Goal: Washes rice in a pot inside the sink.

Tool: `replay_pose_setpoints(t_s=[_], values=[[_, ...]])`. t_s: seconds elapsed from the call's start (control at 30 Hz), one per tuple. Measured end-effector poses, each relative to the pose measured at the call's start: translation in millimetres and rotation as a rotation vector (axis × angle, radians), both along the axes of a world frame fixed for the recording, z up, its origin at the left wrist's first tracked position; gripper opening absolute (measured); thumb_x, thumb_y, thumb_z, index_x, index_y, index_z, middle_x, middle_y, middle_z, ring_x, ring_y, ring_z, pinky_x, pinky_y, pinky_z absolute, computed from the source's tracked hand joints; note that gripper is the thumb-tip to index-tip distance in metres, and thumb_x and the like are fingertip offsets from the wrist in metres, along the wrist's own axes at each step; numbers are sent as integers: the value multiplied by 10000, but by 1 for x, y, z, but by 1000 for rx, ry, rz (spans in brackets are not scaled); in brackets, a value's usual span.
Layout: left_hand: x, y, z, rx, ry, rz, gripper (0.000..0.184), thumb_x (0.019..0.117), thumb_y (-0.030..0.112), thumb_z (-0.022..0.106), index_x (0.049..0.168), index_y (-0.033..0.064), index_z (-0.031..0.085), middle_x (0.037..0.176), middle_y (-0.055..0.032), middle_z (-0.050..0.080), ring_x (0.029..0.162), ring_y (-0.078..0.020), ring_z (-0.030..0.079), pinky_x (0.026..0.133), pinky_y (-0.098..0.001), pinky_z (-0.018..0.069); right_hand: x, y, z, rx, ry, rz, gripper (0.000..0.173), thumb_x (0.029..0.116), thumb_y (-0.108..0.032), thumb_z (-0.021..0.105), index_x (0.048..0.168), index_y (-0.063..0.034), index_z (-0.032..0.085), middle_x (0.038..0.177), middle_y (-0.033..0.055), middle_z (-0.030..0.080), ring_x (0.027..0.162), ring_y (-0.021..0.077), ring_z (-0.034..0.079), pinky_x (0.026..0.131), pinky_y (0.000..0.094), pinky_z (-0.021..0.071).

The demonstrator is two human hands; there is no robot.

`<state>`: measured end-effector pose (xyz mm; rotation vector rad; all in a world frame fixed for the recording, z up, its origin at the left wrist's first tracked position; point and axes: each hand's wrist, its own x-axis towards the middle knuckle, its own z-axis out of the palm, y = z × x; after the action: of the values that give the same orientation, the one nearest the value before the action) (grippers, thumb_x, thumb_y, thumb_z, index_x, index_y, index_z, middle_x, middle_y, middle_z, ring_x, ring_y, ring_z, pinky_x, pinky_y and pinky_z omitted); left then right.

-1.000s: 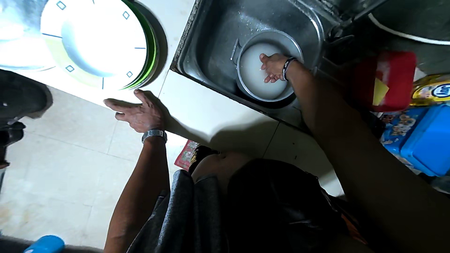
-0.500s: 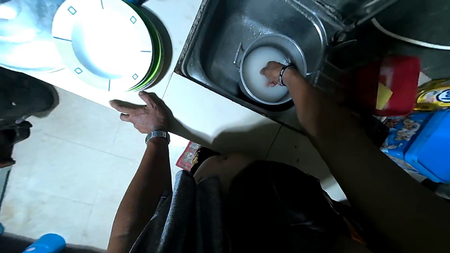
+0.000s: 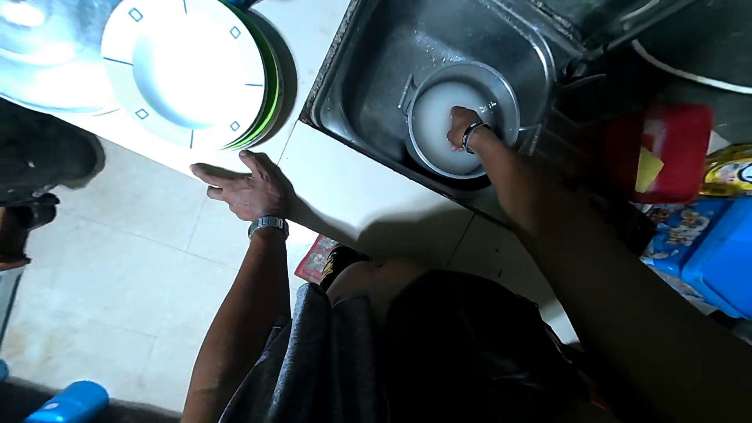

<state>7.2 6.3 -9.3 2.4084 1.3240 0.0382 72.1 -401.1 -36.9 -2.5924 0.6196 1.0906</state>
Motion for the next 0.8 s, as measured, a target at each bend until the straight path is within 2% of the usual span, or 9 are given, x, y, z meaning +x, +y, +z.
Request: replay_pose_setpoints(t_s=[0.1, 0.2, 0.37, 0.53, 0.7, 0.8], values=[[1, 1, -1, -2, 3, 1, 909, 964, 704, 404, 1665, 218, 90, 1564, -223, 405, 1184, -335, 652, 876, -487, 575, 0, 0, 0, -14, -13, 25, 564, 886, 31, 629, 1422, 29, 452, 1266, 287, 611, 996, 386, 705, 838, 553, 581], [0, 1, 0, -7, -7, -9, 914, 970, 701, 403, 1665, 202, 78, 1560, -242, 402, 1198, -360, 641, 888, -504, 573, 0, -1, 0, -19, -38, 74, 553, 858, 34, 656, 1385, 59, 493, 1313, 317, 594, 1170, 459, 638, 942, 640, 522], [0, 2, -2, 3, -1, -7, 919, 969, 710, 399, 1667, 212, 67, 1556, -240, 408, 1180, -352, 651, 880, -498, 576, 1, -1, 0, -22, -39, 74, 554, 856, 37, 651, 1385, 50, 486, 1294, 305, 606, 1137, 441, 659, 922, 620, 539], [0, 1, -2, 3, 2, -7, 912, 970, 705, 399, 1666, 214, 72, 1558, -236, 405, 1194, -347, 644, 885, -496, 573, -1, -1, -1, -8, -33, 29, 558, 878, 39, 619, 1415, 31, 464, 1257, 289, 624, 1014, 409, 705, 856, 579, 575], [0, 1, -3, -1, -2, -3, 912, 969, 709, 393, 1667, 217, 72, 1559, -235, 405, 1189, -345, 647, 876, -493, 575, -1, -1, 0, -40, -39, 85, 560, 865, 18, 655, 1398, 50, 485, 1317, 303, 602, 1181, 444, 641, 950, 626, 523], [0, 1, -2, -11, -5, -2, 915, 970, 712, 399, 1666, 217, 72, 1564, -238, 395, 1196, -353, 642, 881, -499, 574, -1, 1, 2, -52, -37, 100, 553, 857, 28, 663, 1383, 61, 494, 1321, 307, 597, 1205, 452, 623, 965, 625, 511]])
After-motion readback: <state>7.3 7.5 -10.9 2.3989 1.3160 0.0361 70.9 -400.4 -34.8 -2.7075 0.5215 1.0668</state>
